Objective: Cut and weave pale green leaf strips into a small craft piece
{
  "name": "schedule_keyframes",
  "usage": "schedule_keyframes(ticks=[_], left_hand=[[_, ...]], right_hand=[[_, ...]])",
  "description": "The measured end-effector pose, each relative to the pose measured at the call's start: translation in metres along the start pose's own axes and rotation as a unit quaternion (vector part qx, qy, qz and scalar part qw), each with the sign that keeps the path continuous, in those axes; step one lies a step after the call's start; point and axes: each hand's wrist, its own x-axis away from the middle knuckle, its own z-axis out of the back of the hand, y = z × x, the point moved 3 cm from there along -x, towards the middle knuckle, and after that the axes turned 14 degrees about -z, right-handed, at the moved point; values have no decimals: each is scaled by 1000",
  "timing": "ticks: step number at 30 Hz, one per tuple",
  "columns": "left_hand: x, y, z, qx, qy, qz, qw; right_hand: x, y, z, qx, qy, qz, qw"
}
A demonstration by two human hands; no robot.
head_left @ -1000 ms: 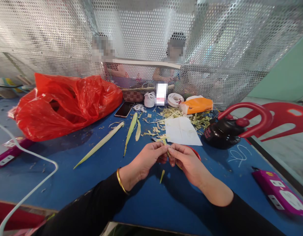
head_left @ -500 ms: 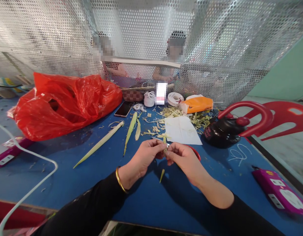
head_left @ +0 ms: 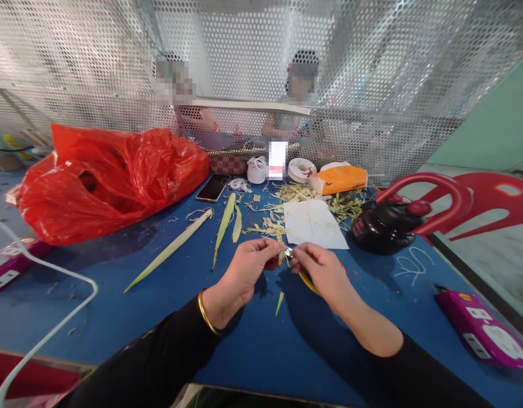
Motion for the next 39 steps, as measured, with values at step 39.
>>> schedule_keyframes(ticks=[39], left_hand=[[6, 1, -10, -150, -116, -49, 981]], right_hand=[[4, -2, -6, -224, -32, -68, 972]])
